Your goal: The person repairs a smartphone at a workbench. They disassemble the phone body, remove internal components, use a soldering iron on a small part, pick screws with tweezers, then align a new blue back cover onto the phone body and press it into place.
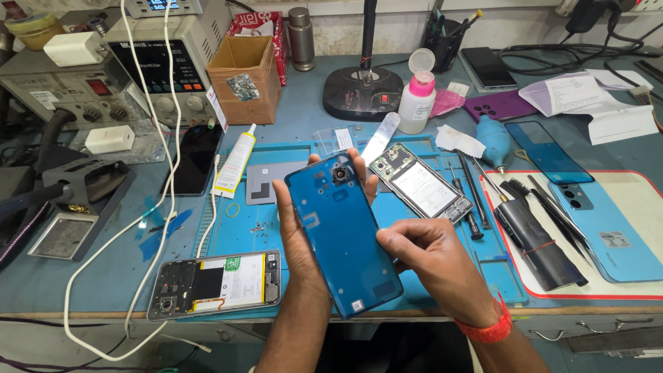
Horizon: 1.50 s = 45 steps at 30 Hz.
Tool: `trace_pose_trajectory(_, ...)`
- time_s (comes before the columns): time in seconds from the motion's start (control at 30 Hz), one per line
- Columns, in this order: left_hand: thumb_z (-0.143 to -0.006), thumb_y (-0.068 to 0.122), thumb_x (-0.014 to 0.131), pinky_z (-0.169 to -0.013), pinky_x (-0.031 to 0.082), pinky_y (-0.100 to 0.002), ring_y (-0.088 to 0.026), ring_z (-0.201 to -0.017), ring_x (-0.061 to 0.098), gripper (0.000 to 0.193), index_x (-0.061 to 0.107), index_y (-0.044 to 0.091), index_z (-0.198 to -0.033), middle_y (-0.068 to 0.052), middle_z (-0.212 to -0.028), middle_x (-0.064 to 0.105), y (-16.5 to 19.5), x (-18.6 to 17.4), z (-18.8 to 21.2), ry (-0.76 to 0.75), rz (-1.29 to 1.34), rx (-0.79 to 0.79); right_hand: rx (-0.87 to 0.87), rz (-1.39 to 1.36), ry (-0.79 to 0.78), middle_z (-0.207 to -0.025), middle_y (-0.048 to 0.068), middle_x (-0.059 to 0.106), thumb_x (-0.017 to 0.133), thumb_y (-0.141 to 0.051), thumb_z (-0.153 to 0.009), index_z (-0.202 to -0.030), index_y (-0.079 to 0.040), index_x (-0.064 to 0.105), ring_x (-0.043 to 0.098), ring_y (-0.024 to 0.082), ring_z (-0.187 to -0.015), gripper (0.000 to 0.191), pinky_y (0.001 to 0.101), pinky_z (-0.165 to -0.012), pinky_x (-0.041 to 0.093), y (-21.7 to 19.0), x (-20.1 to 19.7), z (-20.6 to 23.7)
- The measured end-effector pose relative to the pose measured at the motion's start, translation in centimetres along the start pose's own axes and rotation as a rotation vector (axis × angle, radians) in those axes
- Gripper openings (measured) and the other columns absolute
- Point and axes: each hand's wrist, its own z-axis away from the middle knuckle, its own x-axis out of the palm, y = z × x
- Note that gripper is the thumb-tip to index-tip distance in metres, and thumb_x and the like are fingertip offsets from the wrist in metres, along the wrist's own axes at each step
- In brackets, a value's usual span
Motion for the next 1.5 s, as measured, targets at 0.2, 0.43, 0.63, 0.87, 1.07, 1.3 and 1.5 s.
trace_pose_trajectory(0.2, -0.093, 0.058, 0.068, -0.11, 0.051, -0.056, -0.038, -0.13, 0.057, 0.061, 0.054, 0.015, -0.135, -0.026, -0.14, 0.052, 0.3, 0.3, -0.3, 0.0, -0.025, 0.072, 0.037, 0.017, 0.014, -0.074, 0.004, 0.07, 0.07, -0.019, -0.093, -0.085, 0.003, 0.078, 0.065, 0.01, -0.067, 0.025, 0.0284, -0.061, 0.058, 1.0, -0.4, 1.1)
trace_pose_trajectory(0.43, -0.094, 0.059, 0.066, -0.111, 0.051, -0.057, -0.039, -0.134, 0.054, 0.057, 0.056, 0.014, -0.129, -0.025, -0.14, 0.05, 1.1, 0.2, -0.7, -0.024, 0.086, 0.071, 0.13, -0.086, -0.015, -0.073, 0.009, 0.071, 0.07, -0.015, -0.092, -0.086, 0.005, 0.077, 0.071, 0.016, -0.065, 0.022, 0.0298, -0.06, 0.06, 2.0, -0.8, 2.3)
trace_pose_trajectory(0.63, -0.093, 0.059, 0.067, -0.111, 0.049, -0.058, -0.038, -0.135, 0.053, 0.058, 0.057, 0.014, -0.128, -0.025, -0.14, 0.051, 1.5, 0.0, -0.8, -0.004, 0.077, 0.108, 0.134, -0.174, -0.056, -0.073, 0.009, 0.071, 0.071, -0.012, -0.092, -0.084, 0.006, 0.074, 0.066, 0.015, -0.063, 0.02, 0.0292, -0.057, 0.055, 3.3, -1.4, 3.2)
trace_pose_trajectory(0.87, -0.096, 0.059, 0.061, -0.112, 0.048, -0.061, -0.036, -0.136, 0.054, 0.056, 0.056, 0.015, -0.131, -0.024, -0.143, 0.053, 1.8, 0.5, -0.1, -0.066, -0.069, 0.063, -0.017, 0.009, 0.063, -0.09, 0.009, 0.068, 0.076, -0.006, -0.087, -0.105, 0.002, 0.067, 0.068, 0.015, -0.076, 0.022, 0.0313, -0.064, 0.058, 2.1, -1.6, 3.4)
trace_pose_trajectory(1.07, -0.104, 0.062, 0.043, -0.115, 0.048, -0.059, -0.037, -0.14, 0.053, 0.06, 0.052, 0.013, -0.138, -0.026, -0.149, 0.052, 0.5, 1.7, 2.0, -0.157, -0.395, -0.11, -0.115, -0.011, 0.196, -0.104, 0.01, 0.072, 0.066, -0.018, -0.092, -0.122, -0.001, 0.067, 0.07, 0.016, -0.096, 0.034, 0.0368, -0.082, 0.063, -1.4, -1.8, 2.2)
trace_pose_trajectory(1.3, -0.101, 0.067, 0.039, -0.114, 0.05, -0.054, -0.034, -0.135, 0.058, 0.085, 0.046, -0.002, -0.149, -0.025, -0.142, 0.057, -0.5, 2.9, 4.0, -0.069, -0.52, -0.293, -0.276, 0.079, 0.141, -0.102, 0.009, 0.072, 0.064, -0.024, -0.1, -0.121, 0.001, 0.073, 0.068, 0.013, -0.095, 0.034, 0.0309, -0.088, 0.058, -4.3, -1.6, 1.0)
trace_pose_trajectory(1.5, -0.1, 0.072, 0.038, -0.099, 0.059, -0.044, -0.038, -0.12, 0.066, 0.09, 0.046, -0.002, -0.152, -0.021, -0.136, 0.063, -0.3, 2.4, 4.4, 0.029, -0.427, -0.431, -0.319, 0.092, 0.025, -0.106, 0.003, 0.071, 0.064, -0.024, -0.101, -0.112, 0.001, 0.076, 0.063, 0.01, -0.091, 0.029, 0.0264, -0.083, 0.054, -5.1, -0.9, -0.1)
